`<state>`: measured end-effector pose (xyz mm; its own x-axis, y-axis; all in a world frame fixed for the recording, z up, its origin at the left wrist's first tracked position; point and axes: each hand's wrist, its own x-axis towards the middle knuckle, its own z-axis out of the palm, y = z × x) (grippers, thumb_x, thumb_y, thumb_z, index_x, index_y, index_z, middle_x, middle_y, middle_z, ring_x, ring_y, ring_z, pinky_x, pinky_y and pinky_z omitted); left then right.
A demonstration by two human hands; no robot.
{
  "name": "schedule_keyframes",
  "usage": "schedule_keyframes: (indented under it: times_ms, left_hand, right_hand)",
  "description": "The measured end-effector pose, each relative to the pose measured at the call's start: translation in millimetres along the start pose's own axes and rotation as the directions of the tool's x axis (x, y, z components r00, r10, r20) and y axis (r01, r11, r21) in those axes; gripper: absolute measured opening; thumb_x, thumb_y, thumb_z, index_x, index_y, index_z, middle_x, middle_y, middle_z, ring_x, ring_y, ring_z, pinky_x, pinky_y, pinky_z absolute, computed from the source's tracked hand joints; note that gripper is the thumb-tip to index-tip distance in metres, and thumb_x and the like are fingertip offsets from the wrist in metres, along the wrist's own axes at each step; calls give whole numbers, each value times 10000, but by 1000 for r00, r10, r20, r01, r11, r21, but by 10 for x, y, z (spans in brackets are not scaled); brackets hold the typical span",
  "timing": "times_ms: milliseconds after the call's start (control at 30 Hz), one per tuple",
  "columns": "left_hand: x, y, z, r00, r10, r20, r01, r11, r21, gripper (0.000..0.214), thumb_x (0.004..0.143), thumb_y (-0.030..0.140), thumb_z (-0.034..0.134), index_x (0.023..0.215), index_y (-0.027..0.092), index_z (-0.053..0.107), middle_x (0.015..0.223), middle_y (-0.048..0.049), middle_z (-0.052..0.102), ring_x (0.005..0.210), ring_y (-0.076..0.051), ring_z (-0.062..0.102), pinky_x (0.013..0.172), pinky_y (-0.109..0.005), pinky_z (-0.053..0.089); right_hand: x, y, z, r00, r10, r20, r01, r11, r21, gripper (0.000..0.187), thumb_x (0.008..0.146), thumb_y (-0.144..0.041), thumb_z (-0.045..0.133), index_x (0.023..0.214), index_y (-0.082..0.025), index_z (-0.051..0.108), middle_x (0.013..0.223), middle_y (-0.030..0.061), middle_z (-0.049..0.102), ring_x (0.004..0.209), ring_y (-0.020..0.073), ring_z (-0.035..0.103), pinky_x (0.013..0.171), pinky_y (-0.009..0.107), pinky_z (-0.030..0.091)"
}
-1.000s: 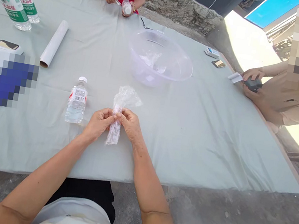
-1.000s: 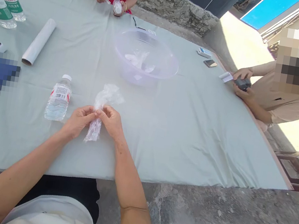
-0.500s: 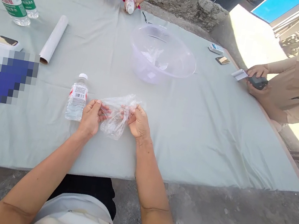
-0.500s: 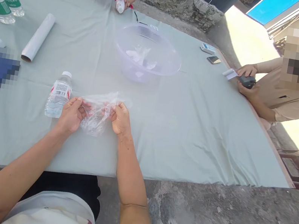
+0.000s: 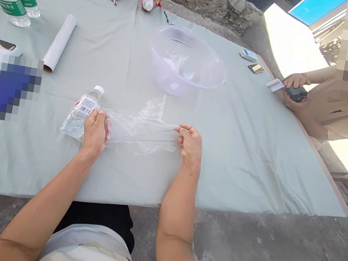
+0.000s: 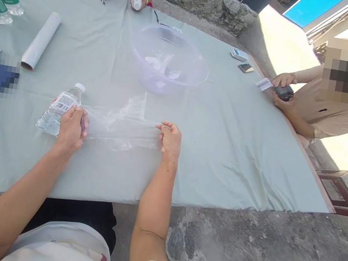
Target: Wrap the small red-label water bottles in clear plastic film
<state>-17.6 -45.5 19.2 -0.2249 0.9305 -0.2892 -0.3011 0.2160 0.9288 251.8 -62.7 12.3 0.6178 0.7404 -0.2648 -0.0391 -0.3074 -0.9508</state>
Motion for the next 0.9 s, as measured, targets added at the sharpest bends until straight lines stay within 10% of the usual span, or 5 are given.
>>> schedule_keyframes:
  times_ms: [167,300,400,533,900]
  left_hand:
    - [-76,58,33,1000,-8,15,5,981,192,206,935,248,443,733,219,470,440,93,389,334,-60,306,351,-180,232]
    - [-106,89,51,999,-24,23,17,963,270,187,924,236,435,739,225,460,436,93,398,332,-65,317,351,-176,236]
    - [-70,68,37,999,-11,39,0,965,262,194,923,242,432,732,224,463,431,93,397,334,-68,325,354,-181,240]
    - [-32,30,-21,997,-5,72,-20,940,342,220,940,326,435,747,228,476,457,83,442,336,-77,350,358,-196,252]
    - [-428,167,-615,958,-61,281,-186,613,767,440,907,430,538,1325,305,478,878,40,658,576,-126,637,548,-248,463]
  right_hand:
    - [18,-6,-79,840,-332,-428,353,935,-32,194,769,-306,554,927,-200,593,958,3,672,655,71,551,633,221,459]
    - [-218,-137,59,734,-657,172,674,736,-63,241,894,-402,522,829,-211,653,899,24,683,796,132,626,754,289,502]
    - [-376,-236,199,584,-460,668,731,656,-188,220,892,-327,562,763,-216,701,888,28,710,887,163,645,803,307,497]
    - [-404,-295,391,503,-289,814,773,571,-276,291,886,-214,499,1055,-254,732,1128,30,701,873,143,642,776,296,505]
    - [-341,-281,946,673,-107,732,735,208,-646,708,930,-644,451,1555,-328,340,1616,75,306,1094,272,636,990,478,502]
